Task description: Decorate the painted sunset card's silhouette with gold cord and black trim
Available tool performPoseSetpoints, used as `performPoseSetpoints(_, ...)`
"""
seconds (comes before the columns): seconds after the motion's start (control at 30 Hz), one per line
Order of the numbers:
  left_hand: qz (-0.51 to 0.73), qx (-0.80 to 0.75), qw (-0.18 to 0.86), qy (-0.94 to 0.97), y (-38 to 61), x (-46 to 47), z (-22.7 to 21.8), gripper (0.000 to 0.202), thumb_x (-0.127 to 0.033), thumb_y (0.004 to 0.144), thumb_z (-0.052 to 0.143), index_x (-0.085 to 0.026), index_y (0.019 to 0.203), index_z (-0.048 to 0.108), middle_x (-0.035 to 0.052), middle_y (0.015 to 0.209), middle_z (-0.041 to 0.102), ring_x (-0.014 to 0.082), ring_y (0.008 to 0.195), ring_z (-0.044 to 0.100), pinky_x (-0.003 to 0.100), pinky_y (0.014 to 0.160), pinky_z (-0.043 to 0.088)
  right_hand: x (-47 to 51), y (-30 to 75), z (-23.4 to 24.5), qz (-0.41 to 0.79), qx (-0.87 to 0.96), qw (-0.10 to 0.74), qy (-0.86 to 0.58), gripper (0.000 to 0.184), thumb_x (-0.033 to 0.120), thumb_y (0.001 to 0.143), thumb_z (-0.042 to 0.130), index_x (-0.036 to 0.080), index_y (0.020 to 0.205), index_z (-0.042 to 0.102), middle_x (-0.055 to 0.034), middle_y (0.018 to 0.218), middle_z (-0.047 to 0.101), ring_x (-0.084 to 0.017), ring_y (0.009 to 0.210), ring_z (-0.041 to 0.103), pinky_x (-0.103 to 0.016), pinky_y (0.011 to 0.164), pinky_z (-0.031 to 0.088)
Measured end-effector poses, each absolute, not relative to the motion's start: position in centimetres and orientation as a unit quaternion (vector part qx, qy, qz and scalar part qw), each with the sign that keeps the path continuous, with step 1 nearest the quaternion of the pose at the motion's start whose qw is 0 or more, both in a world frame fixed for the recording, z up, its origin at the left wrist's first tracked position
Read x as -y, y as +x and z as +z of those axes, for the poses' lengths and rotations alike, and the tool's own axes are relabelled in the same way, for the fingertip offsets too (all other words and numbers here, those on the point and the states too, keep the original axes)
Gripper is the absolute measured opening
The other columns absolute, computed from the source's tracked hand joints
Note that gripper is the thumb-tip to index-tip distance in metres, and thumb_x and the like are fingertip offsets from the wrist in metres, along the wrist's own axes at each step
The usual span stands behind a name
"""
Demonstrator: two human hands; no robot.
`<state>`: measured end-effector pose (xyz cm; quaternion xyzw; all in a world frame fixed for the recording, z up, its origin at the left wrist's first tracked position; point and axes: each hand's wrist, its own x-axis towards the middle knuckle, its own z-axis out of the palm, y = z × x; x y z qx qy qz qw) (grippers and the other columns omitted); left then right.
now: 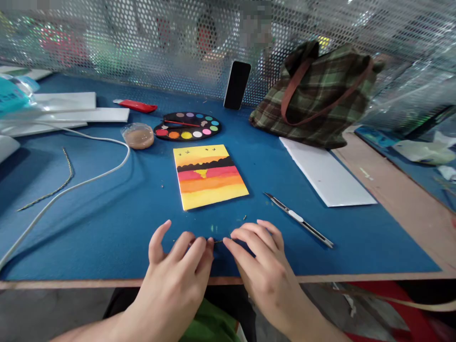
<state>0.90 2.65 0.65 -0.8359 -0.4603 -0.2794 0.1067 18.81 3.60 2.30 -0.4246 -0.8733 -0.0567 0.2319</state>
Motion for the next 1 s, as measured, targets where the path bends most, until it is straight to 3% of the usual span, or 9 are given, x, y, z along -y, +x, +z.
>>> performPoseSetpoints(0.2, -0.256, 0.469, 0.072, -0.842, 1.4, -3.7, 1.6, 0.029, 0.000, 0.082, 0.040, -0.018, 0.068, 0.058, 0.0000, 0.070, 0.060, 0.0165, 0.072, 0.054, 0.045, 0.099, 0.027, -4.8, 18.2, 2.8, 0.006, 0.891, 0.175, -0.418, 0.023, 0.000, 0.088, 0.039, 0.015, 0.084, 0.056, -0.0049, 0.085, 0.059, -0.018, 0.086, 0.048, -0.036, 0.086, 0.033)
performPoseSetpoints(0.33, -0.225, 0.468, 0.054, -0.853, 1.6, -4.2, 1.7, 0.026, 0.003, 0.078, 0.040, -0.018, 0.071, 0.054, -0.0003, 0.070, 0.057, 0.0179, 0.068, 0.052, 0.044, 0.086, 0.033, -5.3, 18.1, 2.9, 0.043, 0.892, 0.151, -0.424, 0.022, -0.003, 0.086, 0.038, 0.016, 0.081, 0.050, -0.0039, 0.084, 0.054, -0.017, 0.081, 0.044, -0.033, 0.079, 0.032)
performPoseSetpoints(0.47, -0.212, 0.482, 0.024, -0.850, 1.4, -4.4, 1.8, 0.022, -0.001, 0.082, 0.042, -0.018, 0.072, 0.052, -0.0001, 0.070, 0.056, 0.0178, 0.066, 0.052, 0.042, 0.080, 0.034, -5.5, 18.3, 3.0, 0.078, 0.890, 0.112, -0.436, 0.023, -0.004, 0.086, 0.038, 0.017, 0.082, 0.048, -0.0044, 0.086, 0.051, -0.018, 0.081, 0.042, -0.032, 0.075, 0.031)
performPoseSetpoints(1.0, -0.180, 0.484, -0.055, -0.854, -0.4, -4.6, 1.7, 0.033, 0.003, 0.084, 0.032, -0.020, 0.079, 0.055, -0.0004, 0.074, 0.057, 0.0186, 0.070, 0.053, 0.043, 0.083, 0.027, -6.0, 19.7, 2.9, 0.216, 0.829, 0.126, -0.500, 0.025, -0.003, 0.090, 0.038, 0.019, 0.079, 0.040, 0.0016, 0.086, 0.046, -0.012, 0.079, 0.041, -0.028, 0.074, 0.029)
